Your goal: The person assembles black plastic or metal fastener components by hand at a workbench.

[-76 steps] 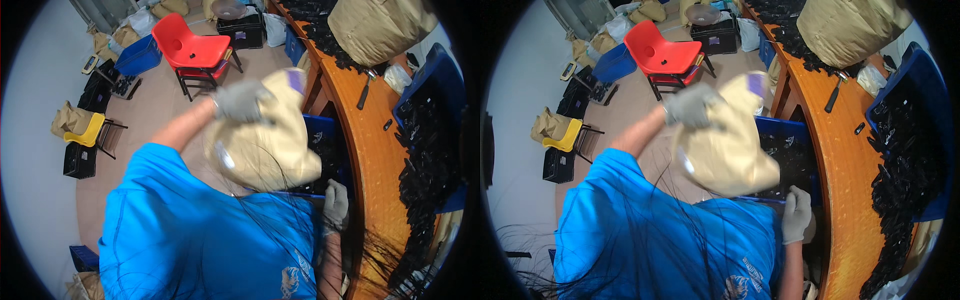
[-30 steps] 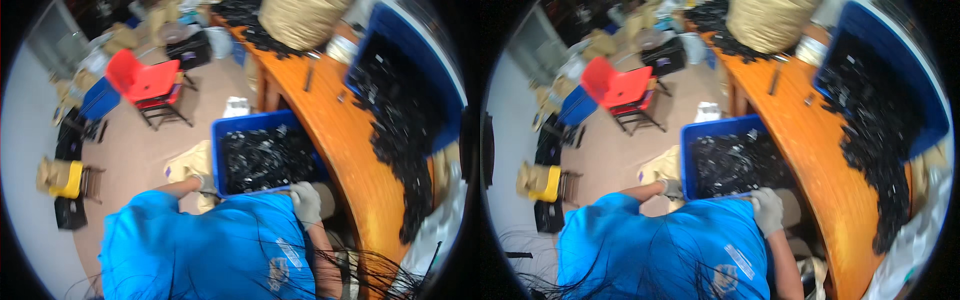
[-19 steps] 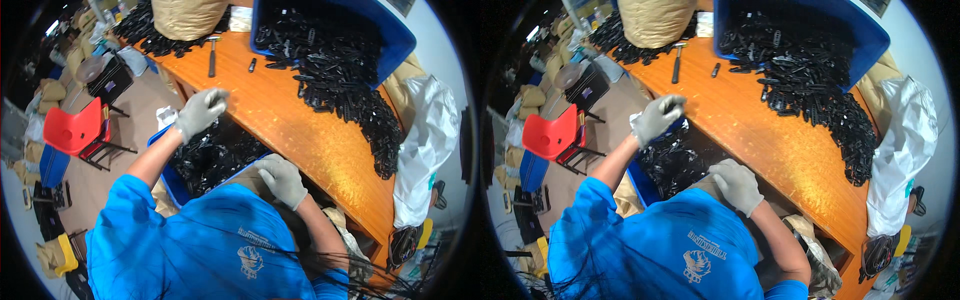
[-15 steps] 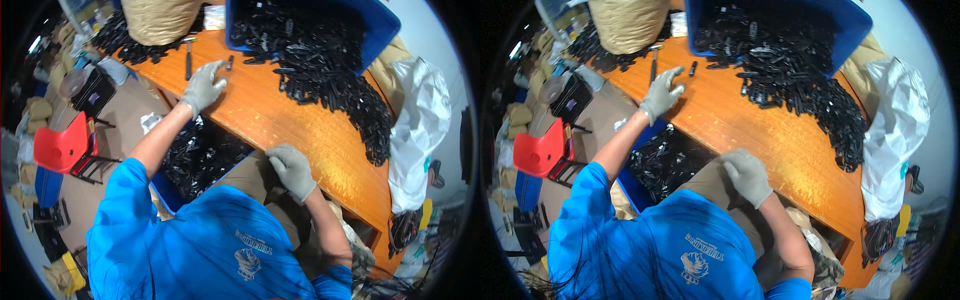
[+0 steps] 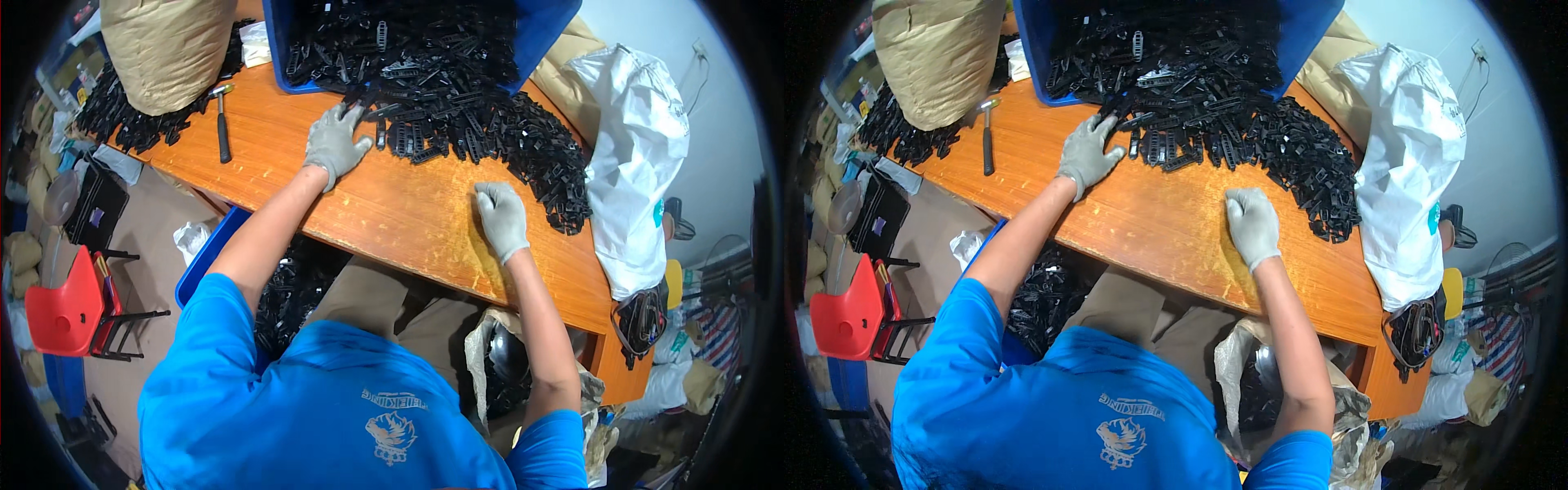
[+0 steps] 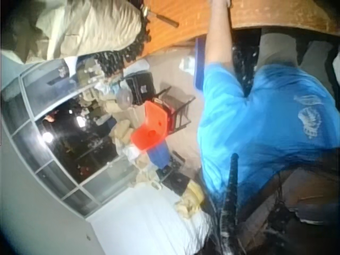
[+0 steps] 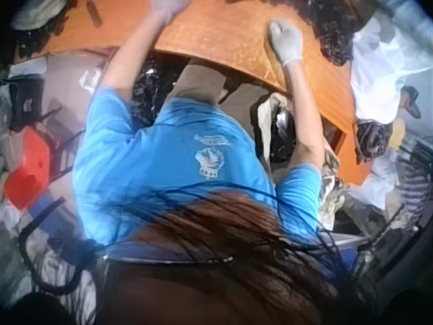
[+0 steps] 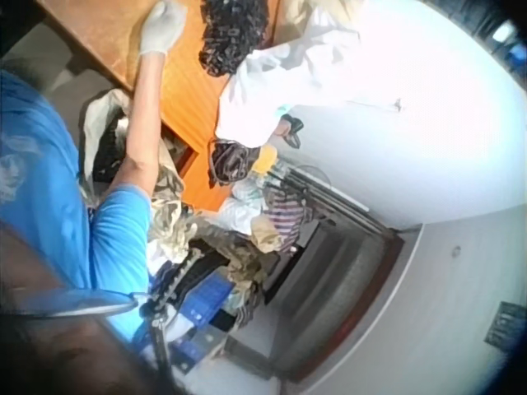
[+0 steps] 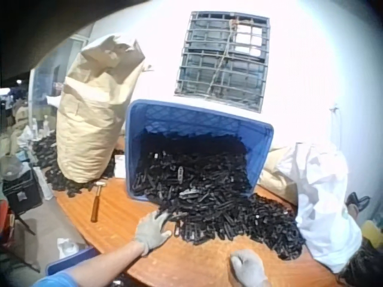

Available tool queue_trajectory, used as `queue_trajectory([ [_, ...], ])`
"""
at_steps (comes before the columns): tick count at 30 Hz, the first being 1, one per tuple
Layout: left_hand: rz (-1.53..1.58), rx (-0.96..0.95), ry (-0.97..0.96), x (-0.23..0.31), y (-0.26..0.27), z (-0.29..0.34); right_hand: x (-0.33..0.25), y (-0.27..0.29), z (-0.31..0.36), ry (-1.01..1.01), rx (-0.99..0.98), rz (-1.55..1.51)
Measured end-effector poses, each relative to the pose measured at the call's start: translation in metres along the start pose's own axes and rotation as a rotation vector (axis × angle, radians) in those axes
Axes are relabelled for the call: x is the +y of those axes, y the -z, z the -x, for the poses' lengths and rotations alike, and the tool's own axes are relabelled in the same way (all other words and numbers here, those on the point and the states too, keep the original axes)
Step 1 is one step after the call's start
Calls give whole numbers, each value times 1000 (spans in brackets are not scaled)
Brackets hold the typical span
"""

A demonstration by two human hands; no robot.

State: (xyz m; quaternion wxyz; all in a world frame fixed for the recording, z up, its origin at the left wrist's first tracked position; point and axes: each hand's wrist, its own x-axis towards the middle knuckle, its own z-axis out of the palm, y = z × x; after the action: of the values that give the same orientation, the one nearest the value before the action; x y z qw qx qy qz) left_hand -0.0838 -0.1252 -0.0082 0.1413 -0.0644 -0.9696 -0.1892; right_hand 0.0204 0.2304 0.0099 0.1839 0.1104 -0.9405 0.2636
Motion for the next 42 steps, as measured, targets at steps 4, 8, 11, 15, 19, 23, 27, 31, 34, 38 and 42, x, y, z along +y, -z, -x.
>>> queue_trajectory([
  [4, 81, 21, -120, 10, -12, 20, 34, -1, -23, -96, 141, 162],
  [8, 176, -19, -199, 30, -8, 39, 70, 16, -39, -107, 195, 320],
  [11, 270, 13, -201, 24, -12, 44, 76, 17, -63, -91, 195, 361],
  [15, 309, 109, -189, 26, -13, 46, 78, 6, -95, -96, 89, 451],
  [19, 204, 118, -195, 27, -14, 46, 78, -14, -100, -137, -53, 511],
  [23, 189, 49, -229, 34, -10, 50, 78, -18, -78, -4, -30, 477],
  [27, 222, 24, -270, 40, -5, 64, 58, -7, -50, 151, -31, 284],
  [31, 281, -15, -288, 63, 1, 87, 32, 0, -29, 204, -5, 99],
  [34, 389, 1, -308, 68, -1, 95, 30, 0, -25, 195, 23, 9],
  [38, 543, -2, -253, 54, -4, 101, 38, 1, -24, 213, 104, -4],
  [42, 442, 7, -335, 47, 5, 106, 28, 1, -14, 181, 36, -53],
])
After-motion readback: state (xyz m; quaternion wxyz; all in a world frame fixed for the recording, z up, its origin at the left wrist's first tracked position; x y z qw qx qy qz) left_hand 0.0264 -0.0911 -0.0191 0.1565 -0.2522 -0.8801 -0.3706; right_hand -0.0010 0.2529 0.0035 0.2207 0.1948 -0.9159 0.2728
